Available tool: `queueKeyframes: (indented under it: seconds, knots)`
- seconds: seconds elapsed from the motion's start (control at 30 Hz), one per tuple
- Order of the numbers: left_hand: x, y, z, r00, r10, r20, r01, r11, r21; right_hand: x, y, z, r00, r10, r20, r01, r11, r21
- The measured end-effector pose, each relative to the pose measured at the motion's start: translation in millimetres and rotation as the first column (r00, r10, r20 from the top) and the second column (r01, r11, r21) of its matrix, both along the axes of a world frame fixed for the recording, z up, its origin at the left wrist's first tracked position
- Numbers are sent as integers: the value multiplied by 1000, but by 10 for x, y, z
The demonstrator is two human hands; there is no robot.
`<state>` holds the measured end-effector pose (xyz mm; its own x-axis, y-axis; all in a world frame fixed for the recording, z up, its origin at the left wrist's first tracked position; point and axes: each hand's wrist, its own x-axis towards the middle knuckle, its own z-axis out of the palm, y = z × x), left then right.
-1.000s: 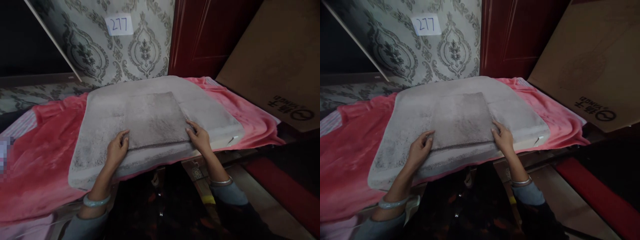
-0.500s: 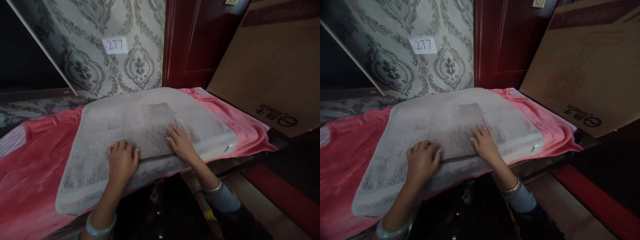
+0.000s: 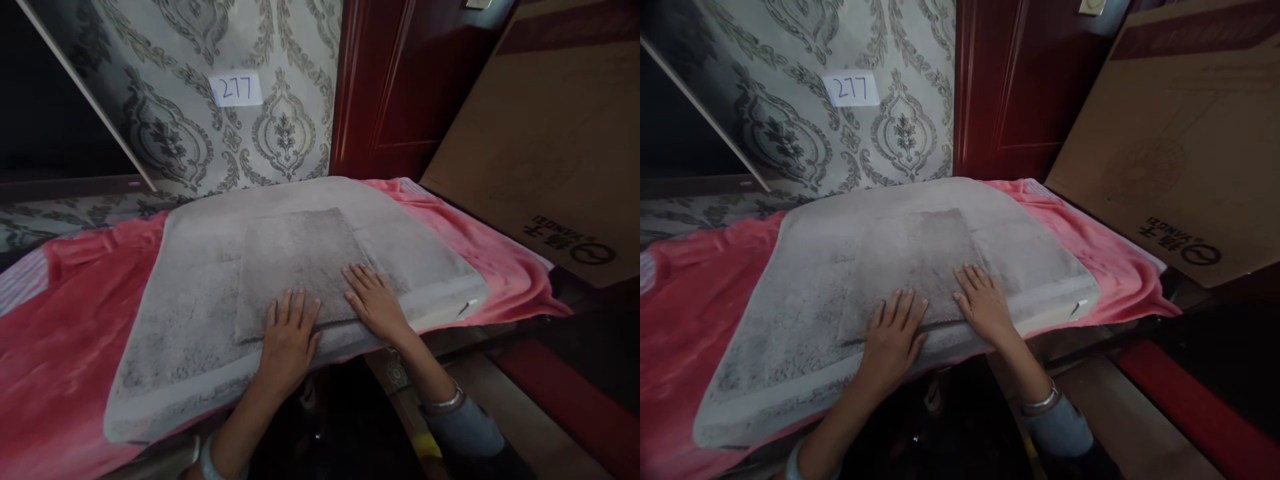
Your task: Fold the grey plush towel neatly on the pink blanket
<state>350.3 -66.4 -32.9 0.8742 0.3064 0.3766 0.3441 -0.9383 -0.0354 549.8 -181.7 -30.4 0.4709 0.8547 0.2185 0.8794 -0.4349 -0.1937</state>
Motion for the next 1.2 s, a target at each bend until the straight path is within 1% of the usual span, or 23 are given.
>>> queueKeyframes:
  seconds: [0.13, 0.2, 0.27, 0.37, 0.47, 0.57, 0.67, 0.8, 0.9, 1.0, 1.07, 1.1, 1.13, 1.2]
  knots:
    - [-30, -10, -15, 996, 3, 86, -4, 1000, 21, 73, -122, -66, 999, -32, -10, 32, 999, 24]
    - [-28, -17, -21, 993, 6, 122, -9, 1000, 26, 120, -160, -45, 999, -37, -30, 37, 999, 10]
    - [-23, -20, -24, 989, -2, 147, -3, 999, 36, 176, -145, 29, 998, -44, -49, 42, 998, -35]
    - [-19, -18, -30, 985, -7, 175, -2, 999, 51, 255, 18, 187, 998, -37, -41, 34, 997, -76]
    - [-20, -7, -48, 980, -6, 198, -8, 998, 70, 326, 296, 283, 999, 41, -28, -42, 997, -61]
    - [-20, 14, -79, 977, -11, 212, -10, 995, 96, 432, 540, 261, 987, 150, -59, -155, 982, -104]
    - [-19, 36, -107, 975, -20, 223, -8, 992, 126, 592, 669, 191, 979, 189, -73, -197, 972, -130]
    - [-26, 46, -118, 975, -42, 220, 4, 986, 169, 811, 719, 146, 989, 130, -76, -141, 978, -153]
    - [-36, 44, -121, 972, -49, 231, 3, 981, 192, 941, 748, 166, 993, 72, -92, -87, 982, -169]
    - [-43, 45, -125, 965, -43, 257, -6, 982, 187, 1031, 846, 253, 988, -79, -131, 54, 981, -187]
    - [-45, 47, -125, 961, -43, 272, -7, 983, 181, 1050, 970, 345, 975, -169, -147, 143, 975, -173]
    - [-46, 48, -123, 960, -46, 277, -5, 983, 182, 1041, 1046, 392, 974, -176, -145, 154, 977, -150]
    - [-47, 50, -121, 959, -50, 280, -4, 982, 187, 1023, 1126, 431, 979, -151, -135, 135, 984, -120]
    - [-50, 53, -116, 959, -58, 278, -2, 978, 211, 965, 1280, 470, 994, -38, -106, 29, 996, -84]
